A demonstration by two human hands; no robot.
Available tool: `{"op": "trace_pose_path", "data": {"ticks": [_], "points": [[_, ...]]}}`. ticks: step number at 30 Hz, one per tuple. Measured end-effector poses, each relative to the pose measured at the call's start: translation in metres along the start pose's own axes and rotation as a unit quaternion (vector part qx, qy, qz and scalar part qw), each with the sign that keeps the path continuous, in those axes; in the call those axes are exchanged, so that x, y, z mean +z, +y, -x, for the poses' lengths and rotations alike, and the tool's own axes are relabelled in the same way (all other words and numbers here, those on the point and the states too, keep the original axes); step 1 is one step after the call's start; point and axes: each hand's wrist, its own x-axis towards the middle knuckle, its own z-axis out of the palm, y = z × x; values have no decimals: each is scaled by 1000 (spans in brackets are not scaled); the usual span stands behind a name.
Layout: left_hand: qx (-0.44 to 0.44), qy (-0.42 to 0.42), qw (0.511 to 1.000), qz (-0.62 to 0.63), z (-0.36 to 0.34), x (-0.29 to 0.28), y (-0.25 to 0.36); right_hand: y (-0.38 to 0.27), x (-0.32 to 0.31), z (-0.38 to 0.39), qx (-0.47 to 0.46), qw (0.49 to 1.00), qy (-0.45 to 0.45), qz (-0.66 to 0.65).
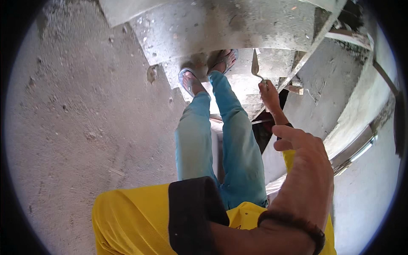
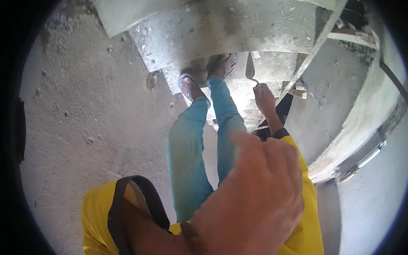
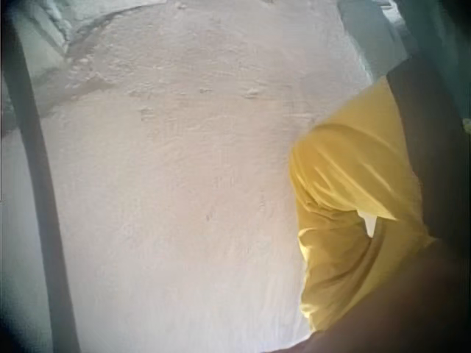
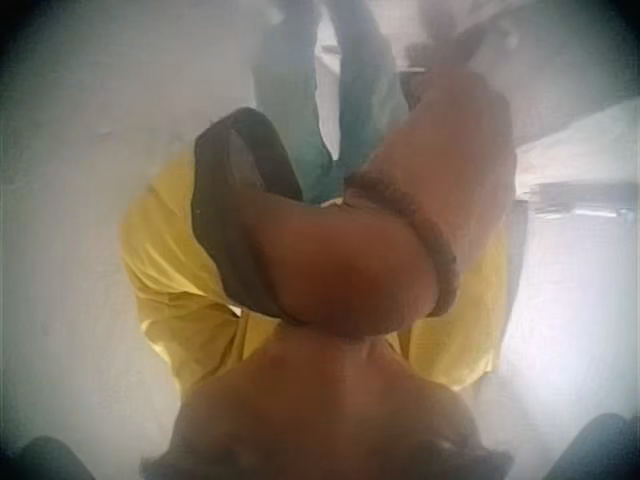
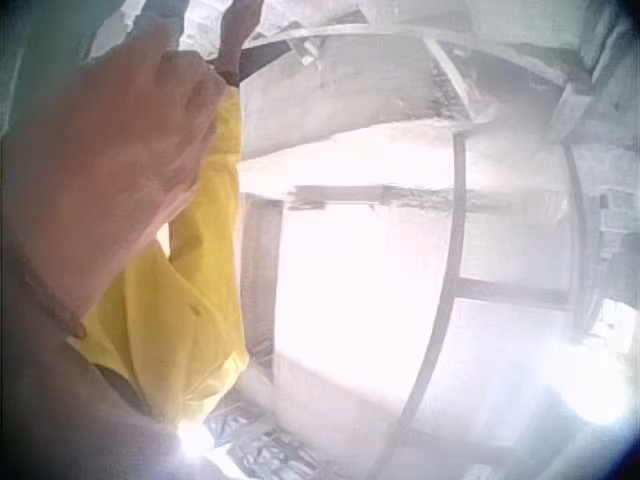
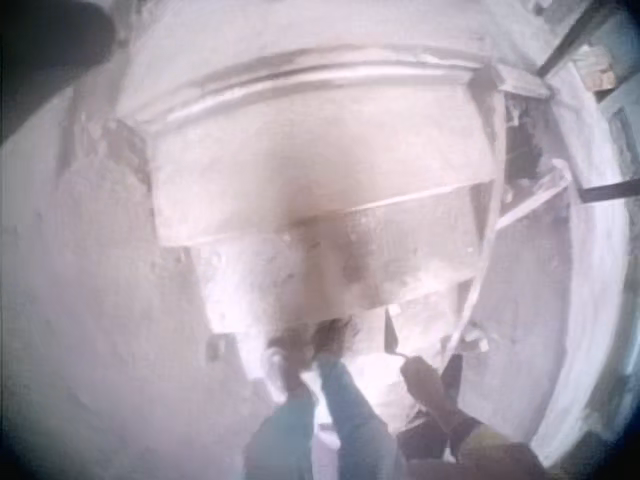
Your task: The person sits on the floor and uses a trowel to smooth the surface of a concrete stair. They move up the stairs while continuing to smooth the concrete surface.
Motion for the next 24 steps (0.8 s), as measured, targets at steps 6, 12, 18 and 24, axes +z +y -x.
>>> {"op": "trace_pose_path", "data": {"ticks": [6, 12, 18, 24], "points": [[-91, 47, 992, 74, 70, -3, -6, -54, 3, -19, -102, 983, -42, 145], [-190, 16, 969, 160, 132, 130, -81, -80, 14, -34, -74, 984, -51, 156], [-342, -101, 924, 141, 214, 337, -105, -102, 57, -39, -113, 991, -17, 74], [-406, -85, 858, 304, 189, 444, -136, -152, 145, -52, -240, 969, 47, -25]]}}
